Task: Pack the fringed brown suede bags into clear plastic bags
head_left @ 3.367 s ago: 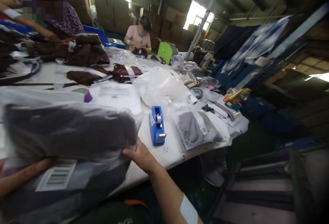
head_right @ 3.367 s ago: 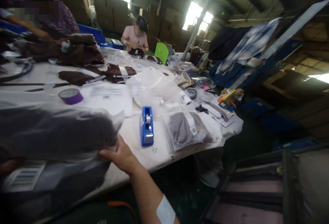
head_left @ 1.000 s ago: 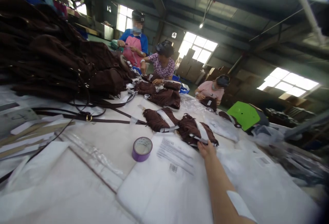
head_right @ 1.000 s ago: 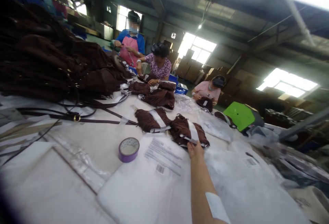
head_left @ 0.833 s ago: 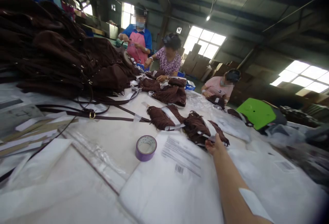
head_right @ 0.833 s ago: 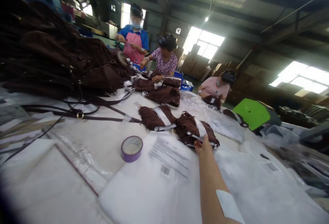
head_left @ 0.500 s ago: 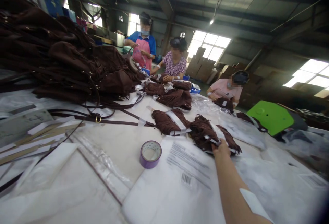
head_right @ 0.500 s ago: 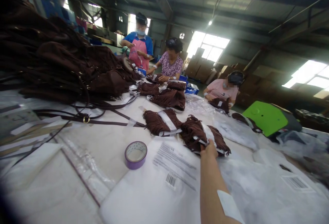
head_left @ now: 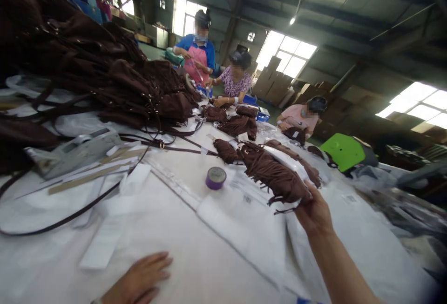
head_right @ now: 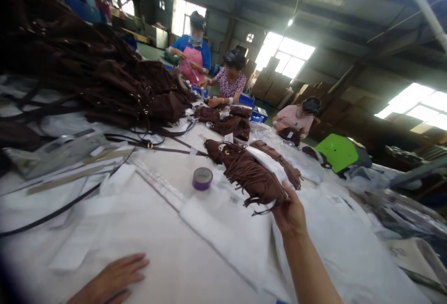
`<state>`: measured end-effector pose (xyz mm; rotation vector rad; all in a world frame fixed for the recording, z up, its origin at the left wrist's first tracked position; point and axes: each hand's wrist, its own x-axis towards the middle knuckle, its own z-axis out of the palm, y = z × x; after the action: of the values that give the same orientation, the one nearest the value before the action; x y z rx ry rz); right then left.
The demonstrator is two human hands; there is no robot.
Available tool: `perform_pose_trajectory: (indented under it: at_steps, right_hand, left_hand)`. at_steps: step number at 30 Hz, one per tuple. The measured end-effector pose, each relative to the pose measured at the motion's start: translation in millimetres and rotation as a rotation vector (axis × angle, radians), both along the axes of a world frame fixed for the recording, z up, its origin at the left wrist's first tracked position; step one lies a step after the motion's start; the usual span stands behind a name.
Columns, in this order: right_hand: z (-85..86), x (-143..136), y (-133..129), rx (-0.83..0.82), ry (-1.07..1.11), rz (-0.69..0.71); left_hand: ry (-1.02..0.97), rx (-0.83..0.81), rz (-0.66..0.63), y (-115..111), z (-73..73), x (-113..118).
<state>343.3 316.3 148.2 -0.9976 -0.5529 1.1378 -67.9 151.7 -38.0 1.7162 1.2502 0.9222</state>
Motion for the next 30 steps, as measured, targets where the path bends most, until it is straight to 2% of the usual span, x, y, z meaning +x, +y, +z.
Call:
perform_pose_trajectory:
  at_steps: [2, 4, 6, 9, 11, 13, 15, 16, 18, 21, 23, 24, 25, 27, 29, 30]
  right_hand:
    - [5.6, -22.7, -53.3, -0.051, -0.036, 0.122]
    - [-0.6, -45.0, -102.4, -0.183, -0.055, 0.169]
    - [-18.6, -66.0, -146.0, -0.337, -0.05, 0.209]
    - [-60.5, -91.9, -197.8, -0.492, -0.005, 0.343]
    - [-89.0, -103.5, -220.1, -0.511, 0.018, 0.517]
    - [-110.5, -109.5, -230.1, -0.507, -0.061, 0.722]
    - [-121.5, -110.3, -226.6, -0.51, -0.212, 0.849]
    - [-123.2, -109.5, -219.9, -0.509, -0.292, 0.865]
    - [-121.5, -108.2, -198.3, -0.498, -0.422, 0.811]
    - [-111.8, -114.9, -160.2, -0.442, -0.601, 0.616]
    - [-103.4, -129.1, -147.8, -0.376, -0.697, 0.472]
    - [-99.4, -139.0, -149.7, -0.323, -0.745, 0.415]
    - [-95.9, -150.2, -158.0, -0.244, -0.812, 0.371]
    - [-92.7, -173.5, -193.5, -0.017, -1.006, 0.329]
    - [-96.9, -192.5, -246.5, 0.237, -1.218, 0.346]
    - [-102.2, -198.8, -274.9, 0.303, -1.269, 0.418]
  left_hand:
    - [-0.129, -0.214, -0.031, -5.1, 21.4, 2.5]
    - [-0.445, -0.485, -0.107, -3.2, 38.0, 8.5]
    - [-0.845, -0.724, -0.15, -3.1, 45.7, 15.1]
    - [-1.159, -0.937, -0.192, -19.3, 45.0, 18.2]
    - [-1.251, -1.01, -0.193, -39.6, 41.9, 13.2]
    - [-1.287, -1.05, -0.167, -61.3, 39.1, 5.2]
    - [-1.259, -1.067, -0.119, -79.1, 36.5, -0.9]
    - [-1.223, -1.064, -0.078, -85.6, 35.2, -1.6]
    - [-1.155, -1.043, 0.049, -94.2, 32.9, 3.1]
    - [-1.144, -1.021, 0.259, -102.4, 31.3, 23.0]
    - [-1.175, -1.035, 0.338, -109.2, 32.2, 37.8]
    - [-1.185, -1.047, 0.353, -113.3, 33.2, 43.4]
    - [-1.191, -1.063, 0.352, -117.5, 34.2, 47.2]
    - [-1.189, -1.093, 0.336, -124.8, 35.9, 48.9]
    - [-1.172, -1.119, 0.3, -129.3, 36.6, 44.7]
    - [-1.159, -1.132, 0.273, -130.3, 36.6, 41.8]
